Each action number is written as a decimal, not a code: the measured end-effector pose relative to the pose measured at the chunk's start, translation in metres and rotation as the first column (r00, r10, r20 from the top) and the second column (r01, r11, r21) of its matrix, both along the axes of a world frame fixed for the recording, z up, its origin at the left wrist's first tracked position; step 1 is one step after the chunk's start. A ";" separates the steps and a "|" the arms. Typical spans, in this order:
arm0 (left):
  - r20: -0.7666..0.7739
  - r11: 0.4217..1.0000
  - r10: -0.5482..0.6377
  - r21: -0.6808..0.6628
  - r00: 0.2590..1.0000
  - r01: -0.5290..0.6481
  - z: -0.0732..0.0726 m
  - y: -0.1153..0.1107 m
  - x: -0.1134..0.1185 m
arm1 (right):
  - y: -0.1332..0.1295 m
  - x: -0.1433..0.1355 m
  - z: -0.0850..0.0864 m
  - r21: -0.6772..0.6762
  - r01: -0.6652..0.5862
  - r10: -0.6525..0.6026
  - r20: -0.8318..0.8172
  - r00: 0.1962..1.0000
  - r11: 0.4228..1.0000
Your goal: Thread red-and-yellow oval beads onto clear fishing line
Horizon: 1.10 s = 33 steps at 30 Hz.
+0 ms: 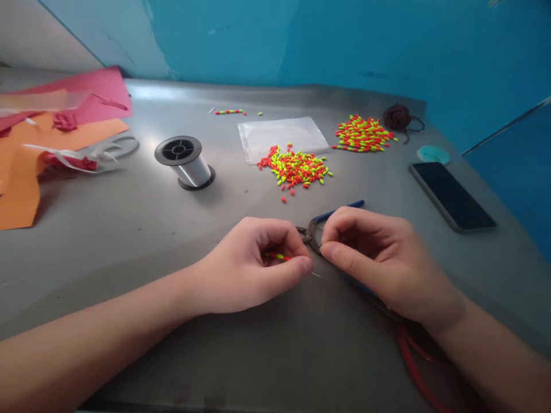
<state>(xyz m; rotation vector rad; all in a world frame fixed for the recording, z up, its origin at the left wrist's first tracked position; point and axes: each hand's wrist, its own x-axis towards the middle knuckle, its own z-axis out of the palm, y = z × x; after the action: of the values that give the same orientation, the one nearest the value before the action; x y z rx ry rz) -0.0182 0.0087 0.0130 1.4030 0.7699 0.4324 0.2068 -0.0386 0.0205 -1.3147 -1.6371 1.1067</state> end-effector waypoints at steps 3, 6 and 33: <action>-0.023 0.998 -0.006 0.060 1.000 0.007 0.002 -0.002 -0.003 | 0.000 0.001 0.000 0.012 0.033 -0.032 -0.036 0.999 0.999; -0.051 0.982 -0.010 0.188 0.999 0.019 0.001 -0.004 -0.004 | 0.001 0.000 0.000 0.010 0.048 -0.048 -0.037 0.998 0.999; -0.101 0.555 0.188 0.832 0.977 -0.020 -0.007 -0.013 -0.003 | -0.004 -0.008 0.005 -0.220 -0.086 0.035 -0.224 0.974 0.972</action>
<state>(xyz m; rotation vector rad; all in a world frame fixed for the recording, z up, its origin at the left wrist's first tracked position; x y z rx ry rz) -0.0211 -0.0045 0.0061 2.3320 0.8341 0.8490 0.1992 -0.0423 0.0258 -1.2403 -1.4277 1.4589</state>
